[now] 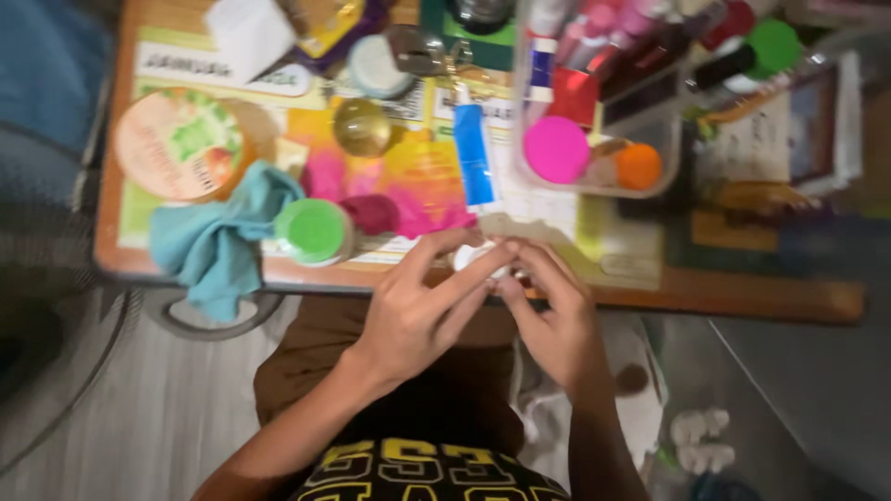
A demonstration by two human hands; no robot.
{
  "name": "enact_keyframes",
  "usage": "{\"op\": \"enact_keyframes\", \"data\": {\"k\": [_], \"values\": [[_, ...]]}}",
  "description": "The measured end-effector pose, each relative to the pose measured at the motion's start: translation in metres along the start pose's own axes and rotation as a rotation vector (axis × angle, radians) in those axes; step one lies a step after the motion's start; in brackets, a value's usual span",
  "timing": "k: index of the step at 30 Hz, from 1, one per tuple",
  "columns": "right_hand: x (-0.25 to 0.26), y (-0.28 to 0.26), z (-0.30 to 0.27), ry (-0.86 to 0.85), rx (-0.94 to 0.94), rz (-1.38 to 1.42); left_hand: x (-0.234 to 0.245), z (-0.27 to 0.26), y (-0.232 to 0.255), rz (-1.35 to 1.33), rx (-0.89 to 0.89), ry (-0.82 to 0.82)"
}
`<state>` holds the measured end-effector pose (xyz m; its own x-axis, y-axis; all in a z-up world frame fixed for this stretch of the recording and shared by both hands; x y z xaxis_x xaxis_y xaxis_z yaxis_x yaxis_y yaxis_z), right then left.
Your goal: The person organizes various cosmetic items on a cluttered table, picking up bottles, tubes, and containers, and placing them into a clear plastic organizer. The person also wipes the table surface with a cloth during the process.
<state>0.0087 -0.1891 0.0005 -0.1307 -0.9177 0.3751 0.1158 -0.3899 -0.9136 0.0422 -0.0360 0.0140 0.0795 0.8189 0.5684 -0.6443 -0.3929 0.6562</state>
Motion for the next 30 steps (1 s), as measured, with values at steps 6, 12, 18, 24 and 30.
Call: {"op": "enact_keyframes", "data": {"k": [6,12,18,24,30], "values": [[-0.018,-0.001,-0.003,-0.099,0.002,0.004,0.014,-0.009,-0.002,0.003,0.021,0.045],[-0.038,0.009,0.006,-0.032,0.053,-0.127,0.027,-0.021,-0.011,0.004,0.081,0.096],[-0.031,0.015,0.011,0.08,-0.017,-0.014,0.035,-0.032,-0.017,-0.024,0.104,0.112],[-0.009,0.01,0.001,0.161,-0.023,0.073,0.024,-0.034,-0.021,-0.035,0.117,0.07],[0.077,0.027,-0.009,0.449,0.049,0.195,0.005,-0.025,-0.019,-0.051,0.107,-0.007]]}}
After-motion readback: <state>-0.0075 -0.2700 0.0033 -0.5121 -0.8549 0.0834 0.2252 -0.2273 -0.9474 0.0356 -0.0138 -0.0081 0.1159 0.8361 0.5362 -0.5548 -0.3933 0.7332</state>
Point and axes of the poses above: each hand's wrist, its own z-axis towards the middle knuckle, its own x-axis out of the back of the hand, y = z × x, the point moved 7 cm from there along z, towards the middle knuckle, and after that the axes turned 10 degrees about z, right-handed, at the moved point
